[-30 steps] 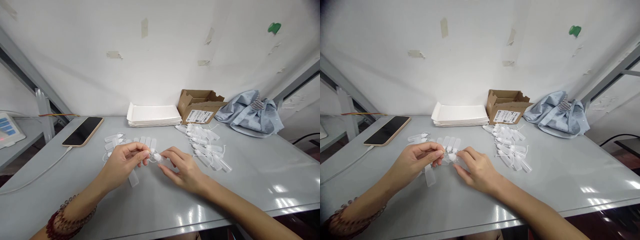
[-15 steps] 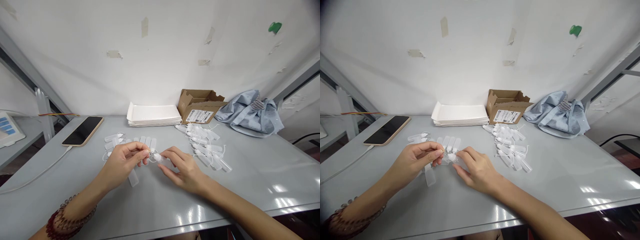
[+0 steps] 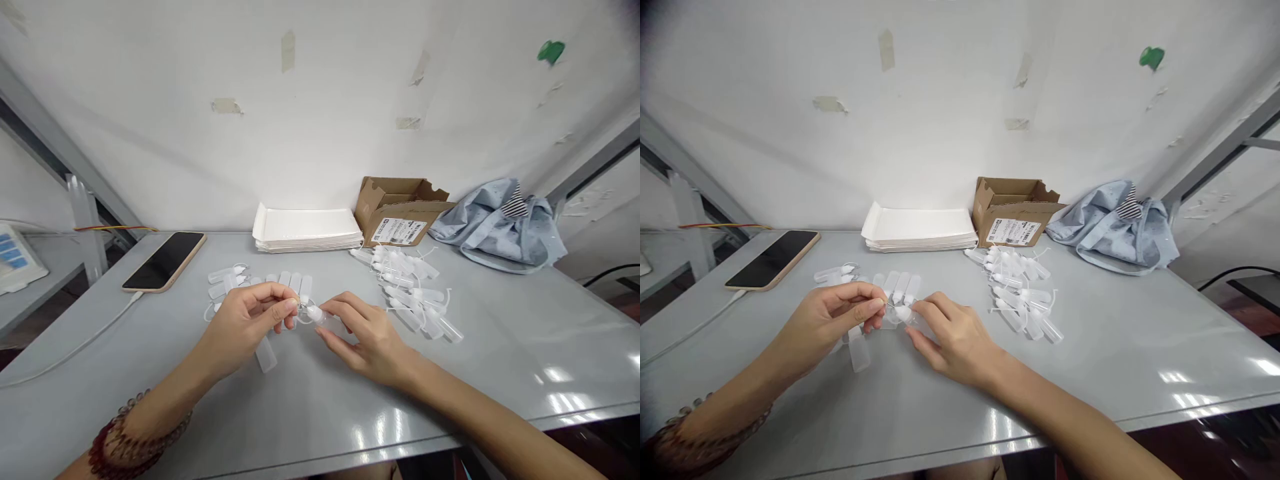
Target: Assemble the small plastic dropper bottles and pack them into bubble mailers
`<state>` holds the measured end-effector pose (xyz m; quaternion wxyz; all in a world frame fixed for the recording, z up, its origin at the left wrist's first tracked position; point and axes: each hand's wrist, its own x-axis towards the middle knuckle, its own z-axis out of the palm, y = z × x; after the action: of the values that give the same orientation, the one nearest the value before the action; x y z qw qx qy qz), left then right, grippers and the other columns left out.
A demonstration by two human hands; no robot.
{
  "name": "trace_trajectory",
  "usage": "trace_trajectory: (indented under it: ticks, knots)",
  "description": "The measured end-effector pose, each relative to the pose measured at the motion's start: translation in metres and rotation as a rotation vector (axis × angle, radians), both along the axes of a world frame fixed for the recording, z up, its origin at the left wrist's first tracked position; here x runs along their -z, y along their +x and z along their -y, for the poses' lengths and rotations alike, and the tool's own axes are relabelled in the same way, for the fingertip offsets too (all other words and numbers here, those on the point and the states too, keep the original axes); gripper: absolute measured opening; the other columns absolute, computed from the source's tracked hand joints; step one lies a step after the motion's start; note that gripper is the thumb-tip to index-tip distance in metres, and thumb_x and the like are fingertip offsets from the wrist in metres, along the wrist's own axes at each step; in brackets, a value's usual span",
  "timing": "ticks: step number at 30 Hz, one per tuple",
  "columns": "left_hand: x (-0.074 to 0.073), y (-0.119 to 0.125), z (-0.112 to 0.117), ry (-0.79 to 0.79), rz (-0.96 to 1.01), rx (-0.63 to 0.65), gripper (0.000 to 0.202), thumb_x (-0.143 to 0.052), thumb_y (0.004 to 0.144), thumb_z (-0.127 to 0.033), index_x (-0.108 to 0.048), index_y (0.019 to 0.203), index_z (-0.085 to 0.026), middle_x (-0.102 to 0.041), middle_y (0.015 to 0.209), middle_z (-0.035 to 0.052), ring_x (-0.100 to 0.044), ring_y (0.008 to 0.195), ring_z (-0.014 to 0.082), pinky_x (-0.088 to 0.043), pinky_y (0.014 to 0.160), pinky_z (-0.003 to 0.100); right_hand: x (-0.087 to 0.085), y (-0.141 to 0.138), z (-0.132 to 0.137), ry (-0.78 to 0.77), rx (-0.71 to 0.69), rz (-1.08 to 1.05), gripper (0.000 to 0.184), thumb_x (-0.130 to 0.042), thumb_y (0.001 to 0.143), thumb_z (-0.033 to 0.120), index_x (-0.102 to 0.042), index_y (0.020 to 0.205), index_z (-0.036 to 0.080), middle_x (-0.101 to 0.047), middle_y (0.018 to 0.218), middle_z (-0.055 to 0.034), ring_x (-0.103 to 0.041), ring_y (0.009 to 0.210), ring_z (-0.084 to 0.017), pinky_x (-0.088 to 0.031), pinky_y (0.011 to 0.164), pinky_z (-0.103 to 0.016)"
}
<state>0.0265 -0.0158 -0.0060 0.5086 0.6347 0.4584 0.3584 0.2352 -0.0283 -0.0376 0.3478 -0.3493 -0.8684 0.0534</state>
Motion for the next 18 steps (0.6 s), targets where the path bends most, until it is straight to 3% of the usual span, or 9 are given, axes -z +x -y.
trace_trajectory:
  ticks: [10, 18]
  knots:
    - [0.0002, -0.0016, 0.0011, 0.043, -0.030, -0.013, 0.016, -0.059, 0.085, -0.032, -0.065, 0.078, -0.020, -0.061, 0.064, -0.0029, -0.055, 0.060, 0.0097, -0.046, 0.059, 0.020, -0.0026, -0.0001, 0.0006, 0.005, -0.019, -0.009, 0.021, -0.052, 0.087, 0.021, -0.059, 0.105, 0.010, -0.062, 0.087, -0.0098, -0.059, 0.069, -0.014, -0.049, 0.057, -0.024]
    - [0.0010, -0.0013, -0.0012, 0.072, -0.079, 0.011, 0.016, -0.057, 0.085, -0.032, -0.065, 0.078, -0.020, -0.061, 0.064, -0.0029, -0.055, 0.060, 0.0099, -0.047, 0.058, 0.020, -0.0041, 0.0000, 0.0023, 0.061, -0.036, 0.007, 0.023, -0.052, 0.087, 0.020, -0.062, 0.103, 0.007, -0.062, 0.080, -0.0095, -0.055, 0.060, -0.013, -0.044, 0.050, -0.024]
